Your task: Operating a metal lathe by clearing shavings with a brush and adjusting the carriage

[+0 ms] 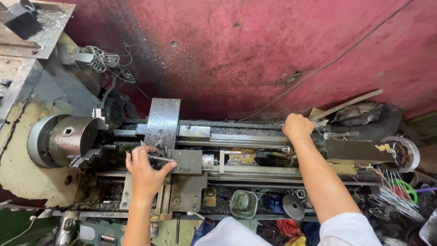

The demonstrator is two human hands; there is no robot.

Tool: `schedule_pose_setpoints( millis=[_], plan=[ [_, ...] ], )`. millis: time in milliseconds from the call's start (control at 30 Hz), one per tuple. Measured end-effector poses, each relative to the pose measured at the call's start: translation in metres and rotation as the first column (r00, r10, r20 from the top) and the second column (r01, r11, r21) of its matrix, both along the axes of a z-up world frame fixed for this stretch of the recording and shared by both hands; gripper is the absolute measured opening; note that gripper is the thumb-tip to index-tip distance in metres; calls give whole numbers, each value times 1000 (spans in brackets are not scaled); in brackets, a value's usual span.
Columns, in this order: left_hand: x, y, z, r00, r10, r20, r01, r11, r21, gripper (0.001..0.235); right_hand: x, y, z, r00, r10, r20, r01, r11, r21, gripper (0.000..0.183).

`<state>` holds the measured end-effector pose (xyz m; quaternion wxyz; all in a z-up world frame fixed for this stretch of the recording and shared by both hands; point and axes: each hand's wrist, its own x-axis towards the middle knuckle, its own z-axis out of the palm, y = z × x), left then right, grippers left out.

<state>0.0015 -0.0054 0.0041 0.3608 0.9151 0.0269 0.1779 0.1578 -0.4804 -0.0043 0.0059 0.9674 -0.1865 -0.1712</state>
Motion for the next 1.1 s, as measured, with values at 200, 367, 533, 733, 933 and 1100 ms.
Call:
schedule_pose_setpoints(
  millis=[200, 367, 533, 733, 933, 1100],
  plan=[
    [-2, 1, 0, 1000, 7, -10, -7, 1000, -2, 79, -42, 78, 68, 928, 168, 331, -246, 947, 207, 27],
    [-5, 2, -3, 1000, 2, 13, -2, 1000, 18, 80, -106, 113, 45, 761, -28, 649, -398, 769, 500, 16],
    [-2, 1, -3, 1000, 6, 15, -6, 1000, 18, 80, -161, 141, 15, 762, -389, 518, -323, 464, 825, 19],
    [-4, 0, -2, 1000, 7, 29, -8, 1000, 30, 79, -183, 182, -8, 724, -392, 568, -445, 365, 818, 16],
    [5, 2, -5, 996, 47, -69, -41, 995, 92, 75, -178, 216, 28, 551, 29, 834, -784, 361, 505, 14],
    [-1, 4, -4, 998, 22, -54, -16, 993, 116, 82, -208, 226, 13, 363, 501, 786, -915, 351, 199, 29]
  ],
)
